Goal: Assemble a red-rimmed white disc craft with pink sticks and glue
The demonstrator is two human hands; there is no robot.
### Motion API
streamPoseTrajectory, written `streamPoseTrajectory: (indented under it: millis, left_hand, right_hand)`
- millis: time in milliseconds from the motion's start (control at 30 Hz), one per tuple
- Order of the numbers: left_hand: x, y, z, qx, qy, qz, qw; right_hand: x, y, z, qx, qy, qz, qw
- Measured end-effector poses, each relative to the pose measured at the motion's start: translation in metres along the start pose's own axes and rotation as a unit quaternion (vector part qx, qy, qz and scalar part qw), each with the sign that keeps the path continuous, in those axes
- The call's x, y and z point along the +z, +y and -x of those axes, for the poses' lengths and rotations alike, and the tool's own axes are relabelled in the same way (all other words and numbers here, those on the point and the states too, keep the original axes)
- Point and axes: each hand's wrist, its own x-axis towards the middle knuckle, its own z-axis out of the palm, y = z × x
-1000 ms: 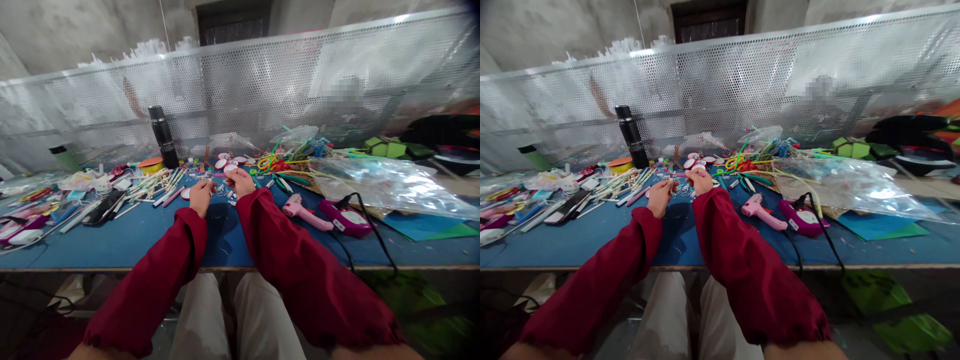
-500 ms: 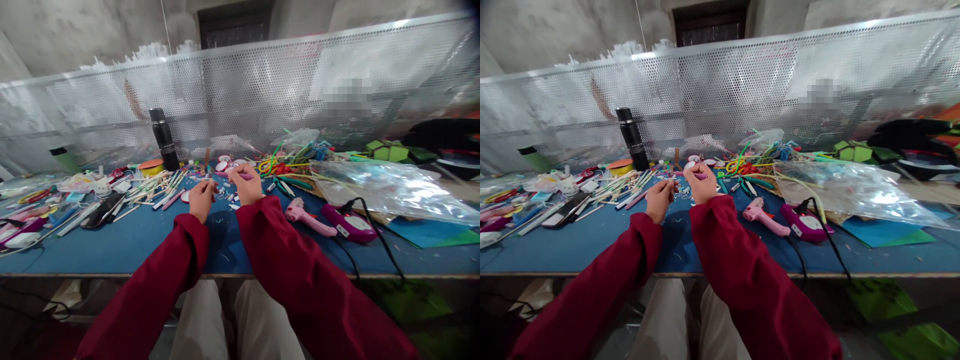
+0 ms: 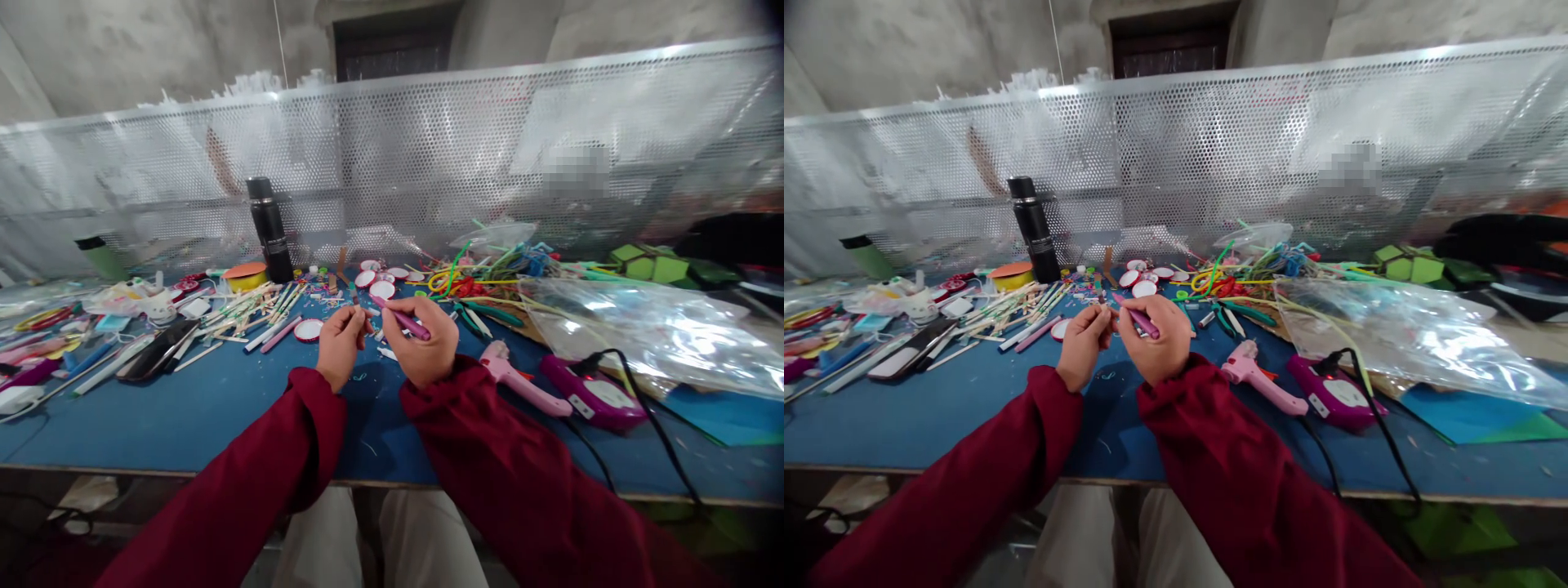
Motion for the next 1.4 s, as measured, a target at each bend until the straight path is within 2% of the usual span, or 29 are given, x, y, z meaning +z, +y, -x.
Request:
streamPoseTrajectory:
  millis: [167,333,567,900,1400]
  left_hand:
    - [0.0015,-0.0065,0.0003,-0.018,-0.003,0.025,1.000]
    - [0.0006,-0.0070,-0.0006,-0.014,-0.001,0.016,1.000]
    - [-0.0027,-0.0064,-0.0008,0.028,-0.001,-0.063,0.998]
    - [-0.0010,-0.0050,-0.0007,0.033,0.011,-0.083,0.996]
    - [-0.0033,-0.0066,-0.0012,0.039,0.012,-0.105,0.994]
  right_hand:
    - [0.0005,0.0008,0.0047,0.002,-0.029,0.029,0.999]
    - [0.0023,0.0014,0.0064,0.000,-0.067,0.009,0.998]
    - [0.0044,-0.0003,0.0092,0.027,-0.049,0.012,0.998]
    - [0.0047,0.0012,0.0083,0.021,-0.074,0.014,0.997]
    - [0.0032,0.0009,0.0055,0.037,-0.072,0.000,0.997]
